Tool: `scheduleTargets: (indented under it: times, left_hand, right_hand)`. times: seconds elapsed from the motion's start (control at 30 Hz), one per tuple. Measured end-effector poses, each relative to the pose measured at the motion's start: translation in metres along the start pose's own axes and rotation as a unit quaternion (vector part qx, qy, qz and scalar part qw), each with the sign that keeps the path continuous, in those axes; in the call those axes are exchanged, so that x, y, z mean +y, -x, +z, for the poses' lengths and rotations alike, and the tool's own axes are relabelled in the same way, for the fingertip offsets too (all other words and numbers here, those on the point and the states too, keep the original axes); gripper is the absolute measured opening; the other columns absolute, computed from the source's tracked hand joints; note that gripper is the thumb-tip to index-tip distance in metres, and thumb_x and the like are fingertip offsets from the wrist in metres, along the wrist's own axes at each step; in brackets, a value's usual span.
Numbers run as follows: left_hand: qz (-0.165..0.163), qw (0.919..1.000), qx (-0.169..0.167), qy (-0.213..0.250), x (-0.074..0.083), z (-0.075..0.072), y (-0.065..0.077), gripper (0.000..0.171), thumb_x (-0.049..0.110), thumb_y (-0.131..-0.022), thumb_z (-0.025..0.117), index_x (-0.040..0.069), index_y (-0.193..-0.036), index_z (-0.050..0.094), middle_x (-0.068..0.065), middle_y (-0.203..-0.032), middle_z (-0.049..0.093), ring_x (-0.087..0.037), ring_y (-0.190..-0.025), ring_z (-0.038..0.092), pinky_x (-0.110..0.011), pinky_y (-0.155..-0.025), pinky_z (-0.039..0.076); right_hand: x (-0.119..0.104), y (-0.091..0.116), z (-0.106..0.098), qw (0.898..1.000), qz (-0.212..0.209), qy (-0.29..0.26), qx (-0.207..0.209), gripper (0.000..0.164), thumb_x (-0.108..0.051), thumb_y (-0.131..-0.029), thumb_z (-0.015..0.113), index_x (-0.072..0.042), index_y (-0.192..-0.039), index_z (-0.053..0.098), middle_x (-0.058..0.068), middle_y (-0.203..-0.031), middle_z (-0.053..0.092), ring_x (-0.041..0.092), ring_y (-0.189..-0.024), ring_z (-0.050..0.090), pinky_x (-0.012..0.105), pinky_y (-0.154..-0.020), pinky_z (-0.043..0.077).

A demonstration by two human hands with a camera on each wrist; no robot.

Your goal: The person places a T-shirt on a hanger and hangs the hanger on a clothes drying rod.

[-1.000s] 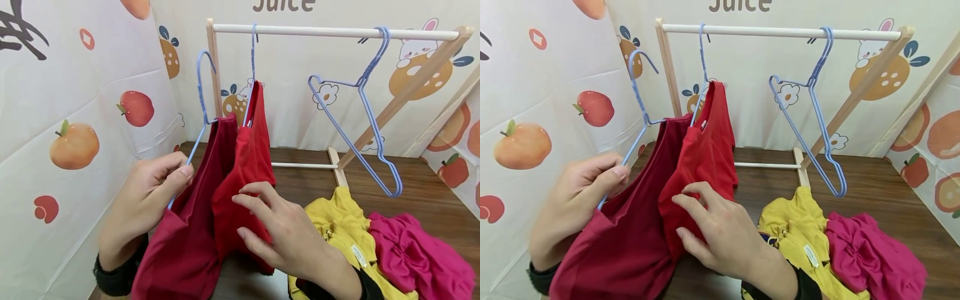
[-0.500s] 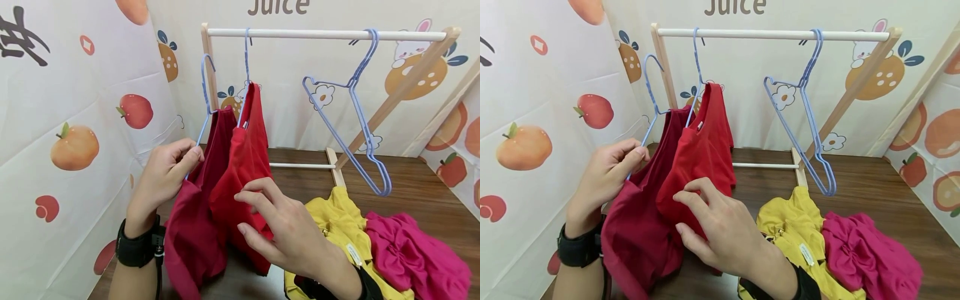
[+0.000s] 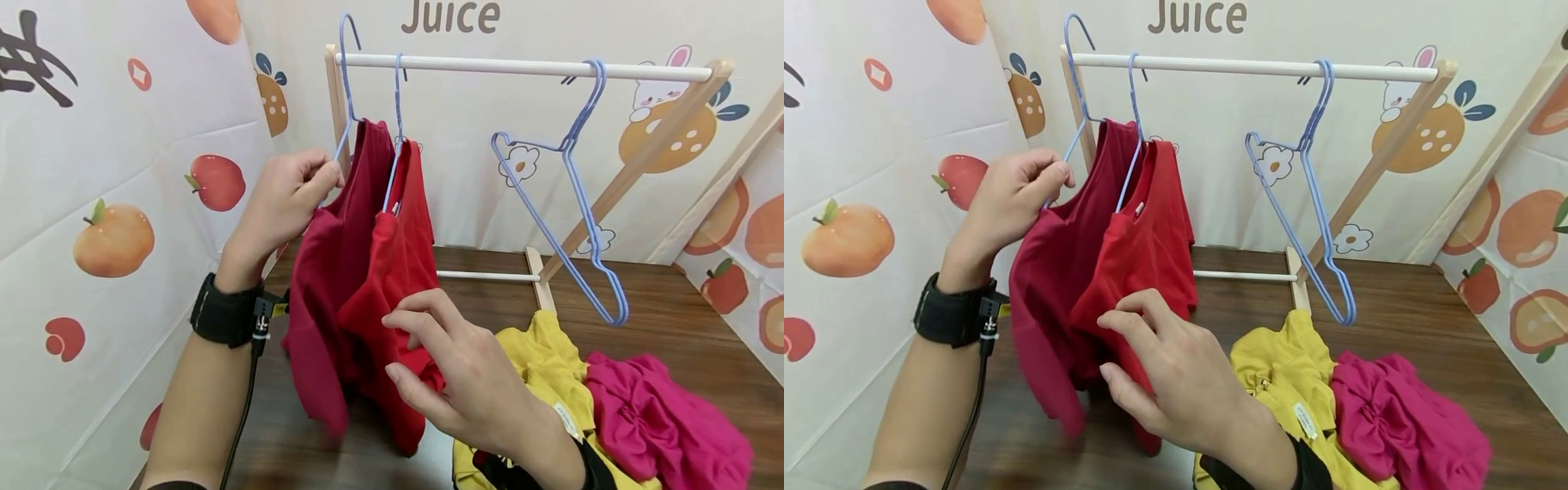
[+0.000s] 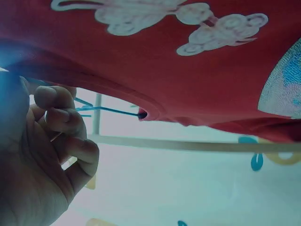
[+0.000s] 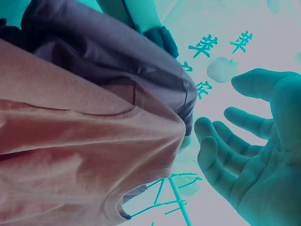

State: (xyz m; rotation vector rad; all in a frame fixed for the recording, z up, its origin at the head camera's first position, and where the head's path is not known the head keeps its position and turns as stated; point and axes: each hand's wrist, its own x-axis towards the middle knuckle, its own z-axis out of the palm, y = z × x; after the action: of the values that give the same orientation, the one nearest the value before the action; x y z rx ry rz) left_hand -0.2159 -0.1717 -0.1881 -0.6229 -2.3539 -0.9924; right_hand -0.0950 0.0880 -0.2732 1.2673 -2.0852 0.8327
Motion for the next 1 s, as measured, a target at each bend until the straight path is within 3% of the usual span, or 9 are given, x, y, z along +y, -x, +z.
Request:
scheduleTargets:
  times: [0.17,0.3,0.53,0.7,0.9,1.0]
  left_hand:
    - [-0.006,1.0,-0.006,0.0,-0.015,0.003,-0.022,0.034,0.025,-0.104,0.045,0.009,-0.086,0.07,-0.004,-0.061,0.041,-0.02,-0.055,0.038,-0.031,-0.052,0.029]
    - [-0.023,0.9994,-0.026,0.0,-0.032,0.01,-0.029,0.035,0.024,-0.104,0.045,0.009,-0.083,0.069,-0.001,-0.058,0.04,-0.019,-0.054,0.038,-0.031,-0.051,0.028]
    - [-0.063,0.997,-0.04,0.021,-0.046,0.016,-0.019,0.033,0.027,-0.104,0.047,0.009,-0.087,0.069,-0.001,-0.059,0.04,-0.022,-0.056,0.039,-0.033,-0.054,0.031]
    - [-0.07,0.9966,-0.04,0.021,-0.043,0.015,-0.012,0.034,0.032,-0.105,0.051,0.009,-0.091,0.07,-0.004,-0.062,0.043,-0.023,-0.059,0.042,-0.033,-0.057,0.034]
    - [-0.101,0.994,-0.041,-0.003,-0.033,0.007,0.0,0.031,0.04,-0.103,0.058,0.011,-0.1,0.067,-0.005,-0.067,0.049,-0.023,-0.066,0.047,-0.034,-0.061,0.037]
    - [-0.11,0.9932,-0.016,-0.035,-0.022,0.0,0.011,0.028,0.041,-0.101,0.06,0.014,-0.105,0.065,-0.006,-0.071,0.053,-0.023,-0.067,0.049,-0.034,-0.06,0.038]
  right_hand:
    - [0.002,0.0,-0.001,1.0,-0.001,-0.004,0.005,0.028,-0.026,-0.1,0.06,-0.01,-0.123,0.061,0.002,-0.116,0.057,0.004,-0.084,0.058,0.01,-0.063,0.045]
    - [0.003,0.0,-0.002,1.0,-0.001,-0.005,0.006,0.028,-0.026,-0.1,0.06,-0.01,-0.123,0.061,0.003,-0.115,0.058,0.004,-0.083,0.057,0.009,-0.061,0.042]
    - [0.004,0.001,-0.006,1.0,0.016,-0.009,0.0,0.029,-0.023,-0.097,0.064,-0.012,-0.123,0.061,0.001,-0.115,0.058,0.002,-0.083,0.056,0.008,-0.06,0.04]
    - [0.004,0.002,-0.007,1.0,0.014,-0.006,-0.002,0.028,-0.023,-0.097,0.064,-0.012,-0.122,0.061,0.001,-0.115,0.058,0.002,-0.083,0.056,0.008,-0.06,0.041]
    - [0.005,0.003,-0.01,1.0,0.02,-0.003,-0.005,0.029,-0.02,-0.095,0.067,-0.012,-0.122,0.061,0.0,-0.115,0.058,0.002,-0.083,0.055,0.008,-0.061,0.041]
    - [0.005,0.003,-0.014,1.0,0.026,-0.004,-0.004,0.03,-0.018,-0.093,0.068,-0.012,-0.122,0.061,0.0,-0.114,0.058,0.001,-0.077,0.052,0.007,-0.057,0.037]
